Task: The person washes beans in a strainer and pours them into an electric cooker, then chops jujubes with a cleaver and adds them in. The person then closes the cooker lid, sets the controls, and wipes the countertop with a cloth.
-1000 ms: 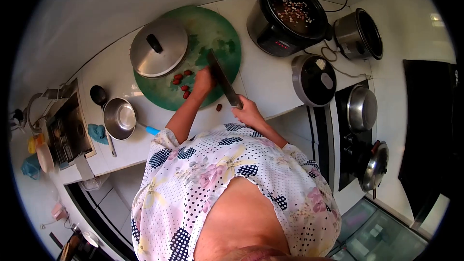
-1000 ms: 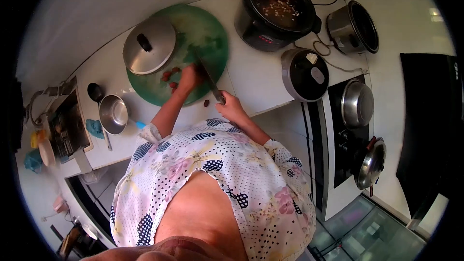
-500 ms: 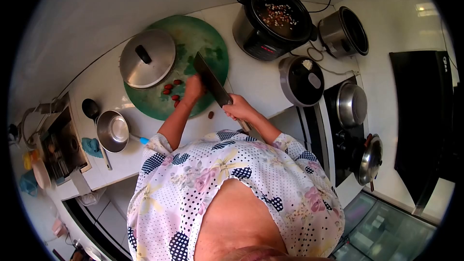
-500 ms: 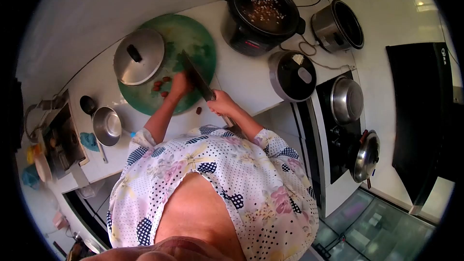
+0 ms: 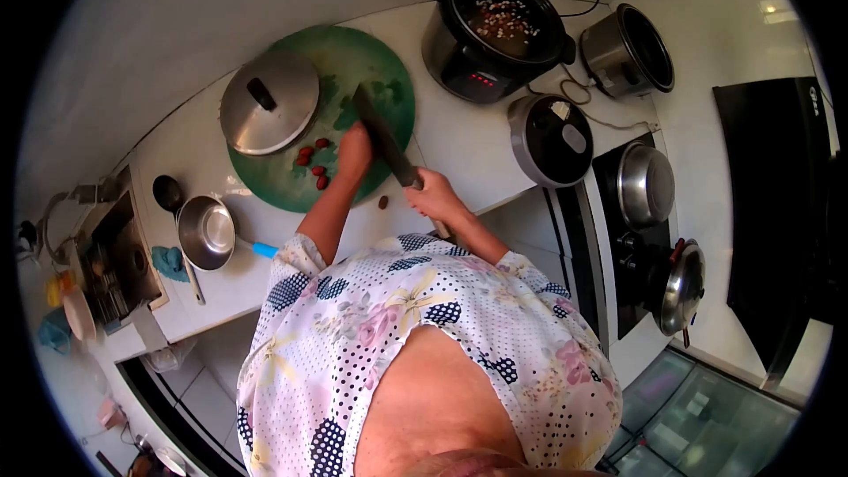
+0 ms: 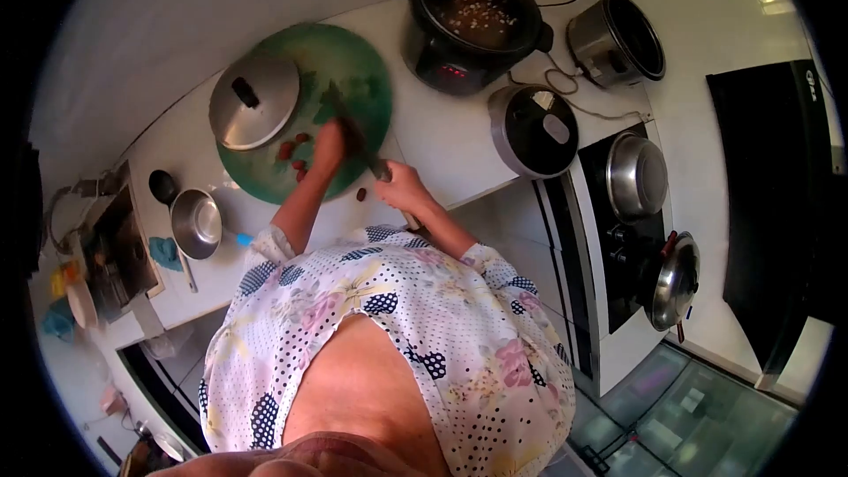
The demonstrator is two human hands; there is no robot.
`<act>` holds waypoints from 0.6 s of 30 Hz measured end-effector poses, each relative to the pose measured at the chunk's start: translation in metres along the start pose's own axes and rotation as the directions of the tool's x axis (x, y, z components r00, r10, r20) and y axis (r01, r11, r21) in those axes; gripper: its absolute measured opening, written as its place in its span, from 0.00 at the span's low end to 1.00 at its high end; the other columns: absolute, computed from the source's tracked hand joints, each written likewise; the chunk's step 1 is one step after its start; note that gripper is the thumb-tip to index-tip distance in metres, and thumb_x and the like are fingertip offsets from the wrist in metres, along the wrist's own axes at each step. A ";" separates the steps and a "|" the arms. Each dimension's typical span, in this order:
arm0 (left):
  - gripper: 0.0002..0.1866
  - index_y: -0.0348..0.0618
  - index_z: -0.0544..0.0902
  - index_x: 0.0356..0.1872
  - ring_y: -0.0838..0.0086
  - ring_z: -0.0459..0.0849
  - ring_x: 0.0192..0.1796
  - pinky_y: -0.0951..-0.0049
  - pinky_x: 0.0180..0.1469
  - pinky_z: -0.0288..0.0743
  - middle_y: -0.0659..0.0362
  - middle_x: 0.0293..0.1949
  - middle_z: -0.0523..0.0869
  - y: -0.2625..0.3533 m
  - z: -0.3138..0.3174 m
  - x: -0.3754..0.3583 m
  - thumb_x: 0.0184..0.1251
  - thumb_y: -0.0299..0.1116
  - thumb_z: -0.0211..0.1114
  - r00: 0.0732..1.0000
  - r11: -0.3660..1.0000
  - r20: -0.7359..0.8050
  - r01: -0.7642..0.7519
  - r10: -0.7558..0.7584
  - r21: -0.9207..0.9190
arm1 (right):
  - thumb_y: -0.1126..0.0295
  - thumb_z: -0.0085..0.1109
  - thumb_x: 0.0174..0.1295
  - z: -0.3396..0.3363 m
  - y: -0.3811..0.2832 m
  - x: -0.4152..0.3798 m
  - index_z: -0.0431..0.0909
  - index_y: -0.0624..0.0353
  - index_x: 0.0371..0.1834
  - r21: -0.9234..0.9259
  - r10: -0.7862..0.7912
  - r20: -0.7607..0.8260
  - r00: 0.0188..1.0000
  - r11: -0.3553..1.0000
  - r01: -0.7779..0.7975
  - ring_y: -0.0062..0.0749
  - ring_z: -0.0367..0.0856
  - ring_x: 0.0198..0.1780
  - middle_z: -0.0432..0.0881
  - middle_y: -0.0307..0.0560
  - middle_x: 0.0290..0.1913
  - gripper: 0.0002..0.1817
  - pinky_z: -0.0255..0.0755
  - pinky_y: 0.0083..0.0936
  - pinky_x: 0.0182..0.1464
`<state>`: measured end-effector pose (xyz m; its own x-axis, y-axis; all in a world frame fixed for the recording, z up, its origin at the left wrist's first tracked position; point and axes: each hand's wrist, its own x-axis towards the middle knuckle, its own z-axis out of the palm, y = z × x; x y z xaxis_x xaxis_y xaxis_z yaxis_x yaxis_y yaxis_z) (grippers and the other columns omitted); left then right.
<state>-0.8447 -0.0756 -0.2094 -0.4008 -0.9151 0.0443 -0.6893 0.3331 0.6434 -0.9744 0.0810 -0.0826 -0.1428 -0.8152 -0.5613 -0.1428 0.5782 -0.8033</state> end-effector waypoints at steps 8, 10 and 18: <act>0.05 0.37 0.73 0.32 0.43 0.77 0.37 0.52 0.36 0.72 0.41 0.33 0.77 0.019 -0.036 -0.029 0.57 0.26 0.56 0.983 0.969 -0.030 -0.184 0.181 -0.168 | 0.73 0.56 0.56 -0.030 0.013 -0.018 0.74 0.62 0.51 0.122 -0.070 -0.101 0.992 0.989 0.082 0.18 0.71 0.18 0.75 0.39 0.22 0.18 0.68 0.19 0.21; 0.04 0.37 0.74 0.33 0.45 0.78 0.35 0.52 0.36 0.74 0.43 0.32 0.77 0.030 -0.037 -0.066 0.58 0.26 0.55 0.941 0.948 0.123 -0.307 0.316 -0.085 | 0.73 0.56 0.57 -0.035 0.021 -0.019 0.74 0.62 0.50 0.165 -0.038 -0.088 0.995 0.985 0.052 0.17 0.70 0.17 0.75 0.39 0.21 0.17 0.67 0.19 0.20; 0.06 0.39 0.78 0.37 0.52 0.81 0.36 0.56 0.37 0.77 0.47 0.37 0.76 0.021 0.000 -0.130 0.58 0.24 0.56 0.887 0.930 0.352 -0.354 0.299 0.102 | 0.72 0.57 0.58 -0.028 0.035 -0.030 0.73 0.62 0.42 0.203 -0.039 -0.108 0.993 0.977 0.061 0.16 0.67 0.16 0.74 0.38 0.20 0.10 0.64 0.17 0.17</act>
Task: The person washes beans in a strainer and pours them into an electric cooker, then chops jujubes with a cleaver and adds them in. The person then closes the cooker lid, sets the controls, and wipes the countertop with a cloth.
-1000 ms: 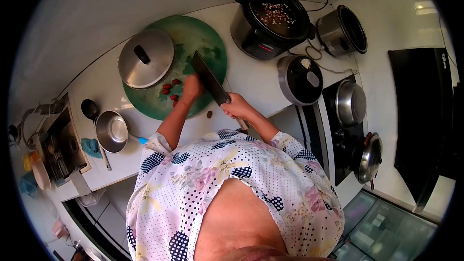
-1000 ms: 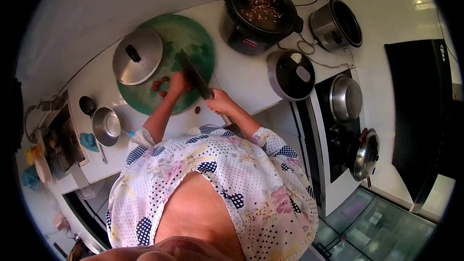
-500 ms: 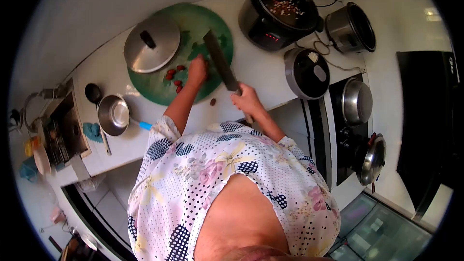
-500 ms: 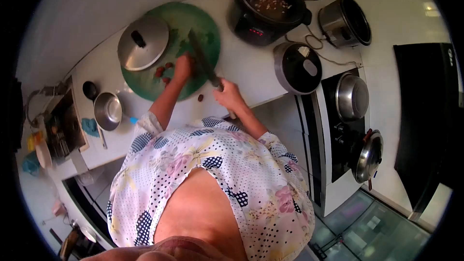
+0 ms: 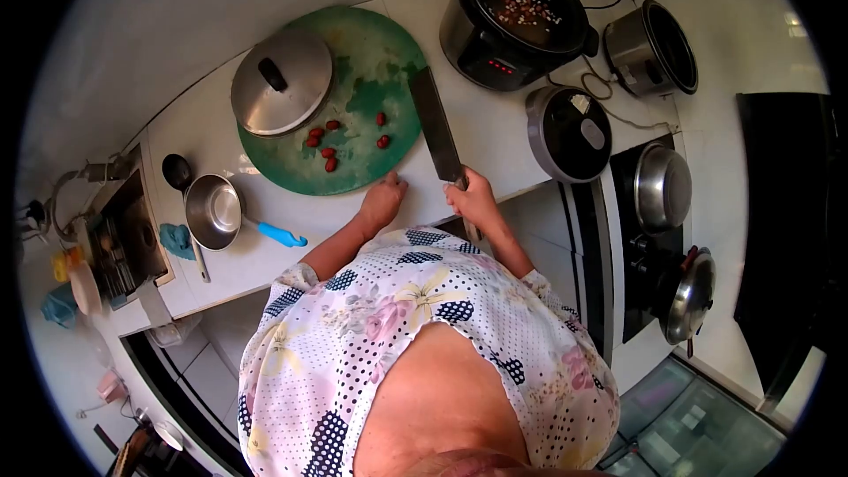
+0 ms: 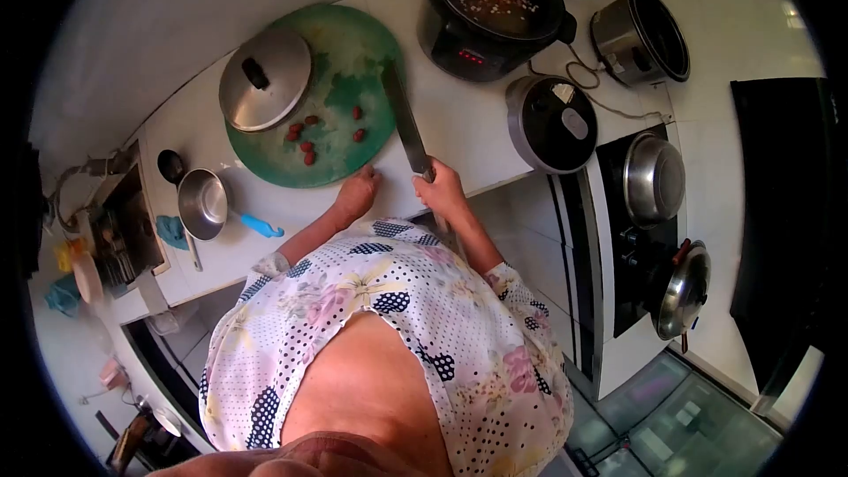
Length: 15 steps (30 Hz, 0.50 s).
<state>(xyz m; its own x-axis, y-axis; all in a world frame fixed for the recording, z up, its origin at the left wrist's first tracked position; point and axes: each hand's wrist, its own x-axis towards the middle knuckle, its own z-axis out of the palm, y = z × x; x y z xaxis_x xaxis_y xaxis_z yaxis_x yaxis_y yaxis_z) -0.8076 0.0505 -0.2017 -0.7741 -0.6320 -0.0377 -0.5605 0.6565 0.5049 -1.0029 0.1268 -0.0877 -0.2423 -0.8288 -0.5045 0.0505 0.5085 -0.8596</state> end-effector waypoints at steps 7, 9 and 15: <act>0.13 0.39 0.76 0.39 0.51 0.80 0.37 0.60 0.38 0.75 0.46 0.36 0.80 -0.021 -0.051 0.028 0.52 0.24 0.67 0.886 0.868 -0.268 0.238 -0.378 -0.437 | 0.72 0.56 0.57 0.008 0.005 -0.007 0.74 0.62 0.53 -0.058 0.009 0.082 0.997 0.998 -0.005 0.18 0.72 0.19 0.76 0.39 0.22 0.19 0.69 0.20 0.22; 0.14 0.38 0.76 0.39 0.51 0.80 0.37 0.60 0.39 0.74 0.46 0.36 0.79 -0.043 -0.051 0.035 0.51 0.23 0.67 0.869 0.862 -0.296 0.241 -0.396 -0.447 | 0.72 0.56 0.56 0.013 0.006 -0.007 0.74 0.62 0.54 -0.075 0.006 0.103 0.995 0.997 0.002 0.19 0.73 0.20 0.77 0.39 0.23 0.20 0.70 0.21 0.24; 0.14 0.34 0.77 0.40 0.54 0.81 0.38 0.64 0.41 0.75 0.48 0.36 0.80 -0.061 -0.048 0.050 0.49 0.21 0.66 0.884 0.891 -0.335 0.170 -0.326 -0.420 | 0.70 0.58 0.55 0.022 0.006 0.000 0.74 0.62 0.55 -0.160 0.013 0.133 0.991 0.987 0.009 0.21 0.74 0.21 0.77 0.40 0.24 0.22 0.71 0.23 0.25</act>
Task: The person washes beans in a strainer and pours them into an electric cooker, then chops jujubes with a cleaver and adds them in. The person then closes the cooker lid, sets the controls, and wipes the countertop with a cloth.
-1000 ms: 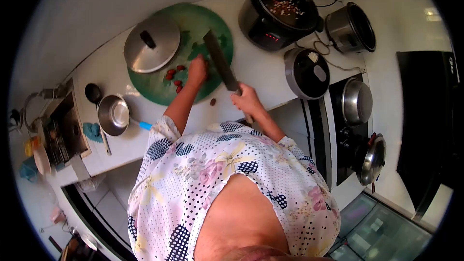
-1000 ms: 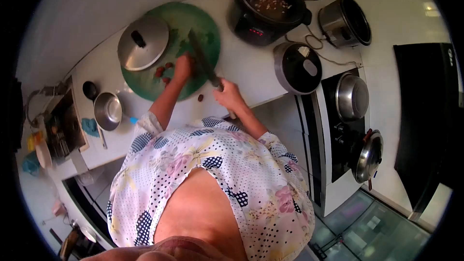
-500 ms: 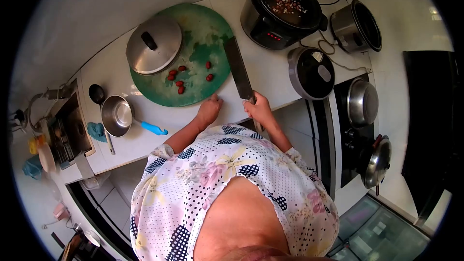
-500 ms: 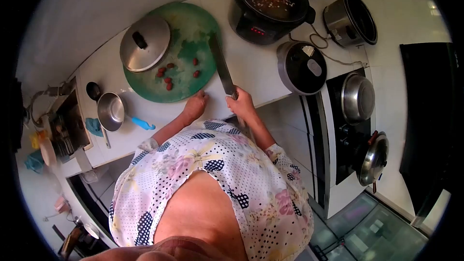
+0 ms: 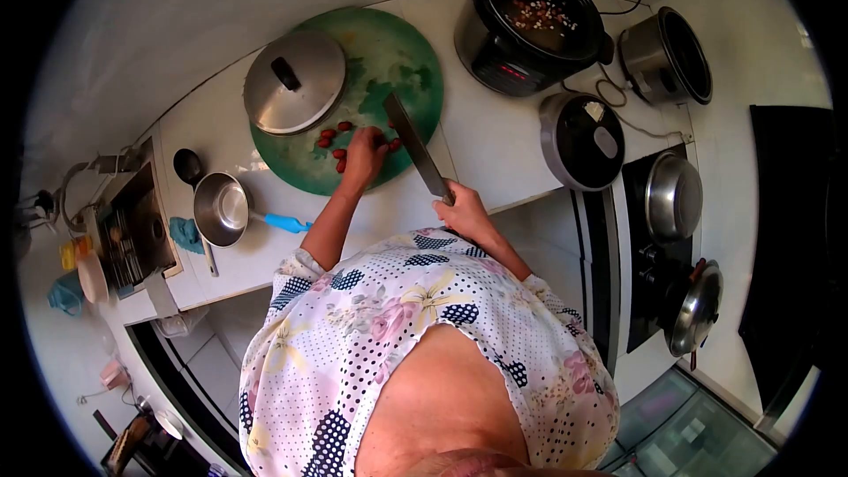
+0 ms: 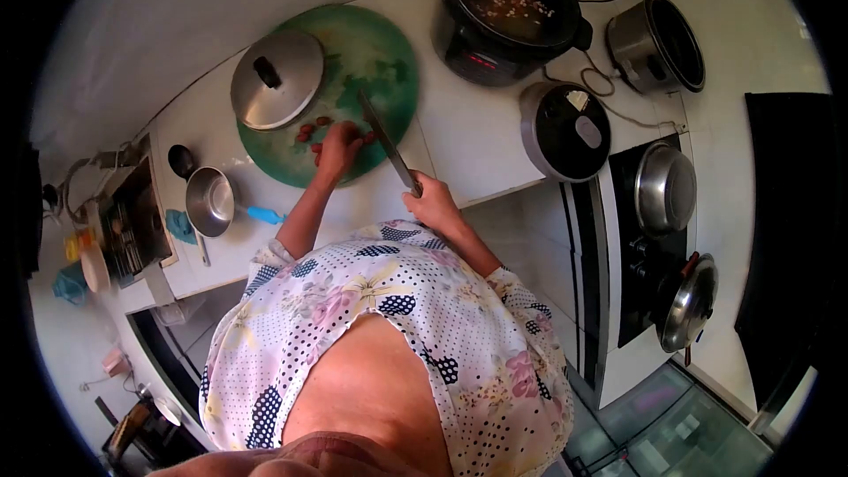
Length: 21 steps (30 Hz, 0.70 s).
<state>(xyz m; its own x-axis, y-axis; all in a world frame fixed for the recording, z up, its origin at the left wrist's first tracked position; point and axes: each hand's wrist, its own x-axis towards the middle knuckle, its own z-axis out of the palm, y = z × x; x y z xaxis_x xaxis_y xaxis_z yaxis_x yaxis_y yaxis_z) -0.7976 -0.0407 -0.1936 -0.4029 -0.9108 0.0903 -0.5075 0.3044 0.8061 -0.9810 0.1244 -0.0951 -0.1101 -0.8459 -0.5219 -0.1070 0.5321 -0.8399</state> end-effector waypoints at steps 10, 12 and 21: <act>0.09 0.36 0.78 0.32 0.50 0.80 0.38 0.57 0.41 0.74 0.45 0.31 0.80 0.013 0.008 0.019 0.48 0.17 0.58 0.997 0.999 0.052 0.053 -0.052 -0.005 | 0.69 0.57 0.54 0.002 -0.003 0.010 0.75 0.62 0.55 -0.045 0.000 0.002 1.000 0.999 0.000 0.22 0.74 0.19 0.78 0.40 0.22 0.22 0.71 0.23 0.25; 0.08 0.36 0.78 0.32 0.49 0.80 0.39 0.56 0.41 0.74 0.44 0.31 0.80 0.012 0.009 0.020 0.48 0.18 0.58 0.993 0.995 0.060 0.100 -0.099 -0.019 | 0.69 0.57 0.54 0.004 0.000 0.013 0.75 0.62 0.55 -0.062 -0.009 -0.004 1.000 0.998 0.009 0.22 0.74 0.19 0.78 0.41 0.22 0.22 0.71 0.24 0.25; 0.14 0.35 0.76 0.37 0.44 0.79 0.40 0.54 0.41 0.74 0.42 0.38 0.78 0.021 0.004 0.009 0.50 0.26 0.67 0.998 0.994 0.062 -0.022 0.015 0.106 | 0.70 0.56 0.54 0.005 -0.008 0.014 0.74 0.62 0.54 -0.095 0.015 0.009 1.000 0.995 -0.014 0.23 0.75 0.19 0.77 0.41 0.21 0.22 0.71 0.24 0.26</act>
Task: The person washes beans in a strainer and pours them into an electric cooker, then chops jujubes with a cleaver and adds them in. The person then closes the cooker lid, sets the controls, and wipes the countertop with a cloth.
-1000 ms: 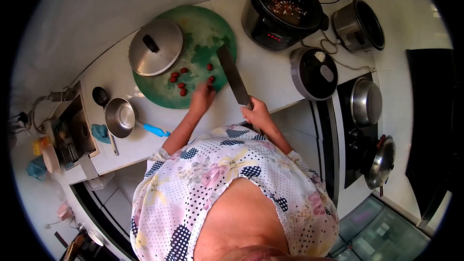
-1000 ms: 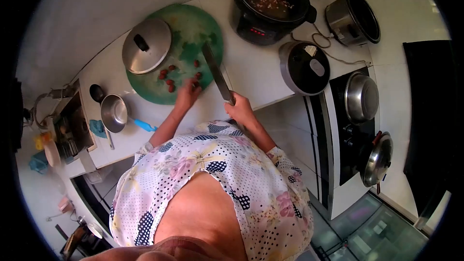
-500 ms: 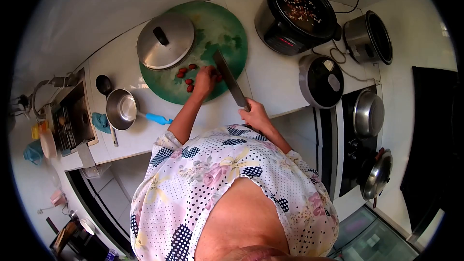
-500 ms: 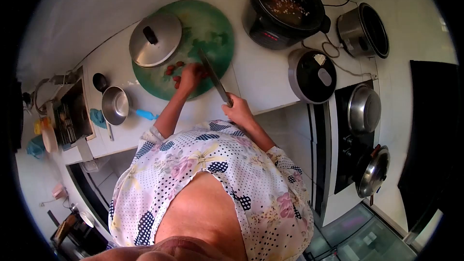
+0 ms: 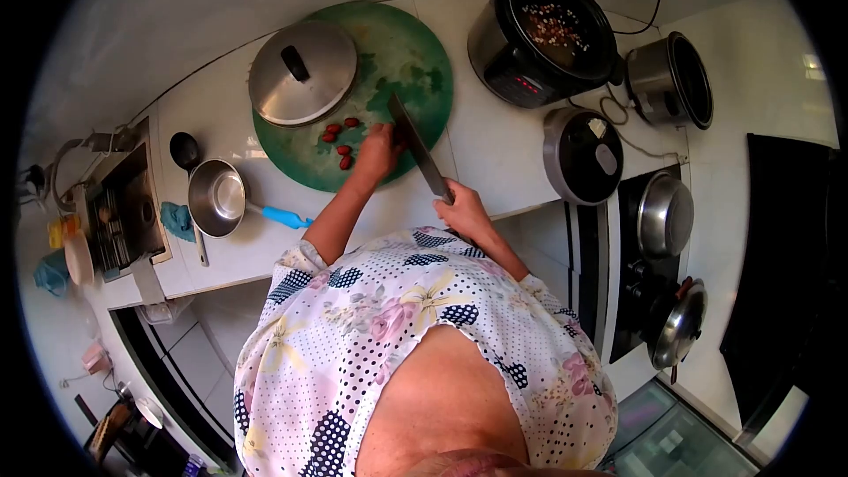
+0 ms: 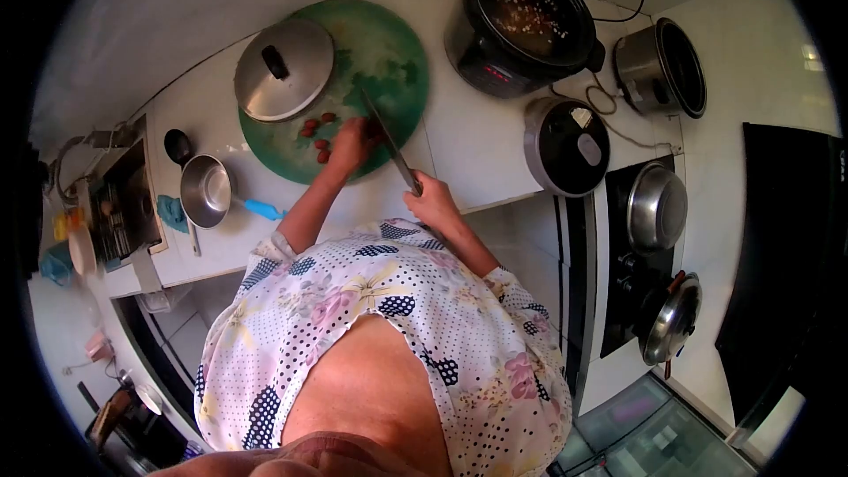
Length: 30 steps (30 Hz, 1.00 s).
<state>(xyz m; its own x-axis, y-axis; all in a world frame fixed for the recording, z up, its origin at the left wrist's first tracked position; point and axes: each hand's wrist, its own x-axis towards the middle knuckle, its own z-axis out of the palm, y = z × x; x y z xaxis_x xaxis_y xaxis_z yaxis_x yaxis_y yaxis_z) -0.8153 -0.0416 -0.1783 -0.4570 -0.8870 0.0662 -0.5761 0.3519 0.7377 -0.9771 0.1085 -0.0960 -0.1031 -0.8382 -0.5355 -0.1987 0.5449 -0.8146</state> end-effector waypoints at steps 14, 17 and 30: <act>0.11 0.36 0.75 0.36 0.44 0.80 0.38 0.52 0.40 0.76 0.40 0.37 0.79 -0.016 0.013 0.005 0.55 0.28 0.65 0.997 0.998 0.072 0.027 -0.030 0.048 | 0.71 0.56 0.54 -0.002 -0.006 -0.001 0.73 0.64 0.54 -0.079 -0.002 0.004 1.000 0.997 0.002 0.25 0.76 0.20 0.78 0.43 0.21 0.22 0.71 0.25 0.25; 0.10 0.36 0.75 0.37 0.45 0.81 0.38 0.52 0.40 0.76 0.41 0.37 0.80 -0.010 0.010 0.004 0.56 0.28 0.64 0.995 0.998 0.077 0.055 -0.058 0.044 | 0.71 0.56 0.54 -0.002 -0.010 -0.001 0.73 0.64 0.54 -0.086 0.020 -0.001 1.000 0.996 -0.020 0.25 0.76 0.21 0.78 0.44 0.22 0.22 0.72 0.25 0.26; 0.10 0.34 0.79 0.40 0.44 0.80 0.41 0.54 0.40 0.74 0.38 0.36 0.81 -0.021 0.024 0.014 0.57 0.25 0.58 0.991 0.996 0.115 0.075 -0.068 -0.050 | 0.71 0.53 0.54 -0.010 -0.020 0.017 0.71 0.65 0.53 -0.092 0.150 0.097 0.984 0.986 -0.141 0.23 0.74 0.17 0.78 0.45 0.21 0.21 0.68 0.23 0.17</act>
<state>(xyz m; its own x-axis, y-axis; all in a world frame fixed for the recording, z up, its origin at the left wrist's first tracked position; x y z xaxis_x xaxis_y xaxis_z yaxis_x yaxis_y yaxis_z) -0.8257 -0.0548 -0.2089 -0.4913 -0.8688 -0.0621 -0.5742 0.2695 0.7731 -0.9850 0.0830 -0.0863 -0.0364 -0.7408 -0.6707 -0.2706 0.6534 -0.7070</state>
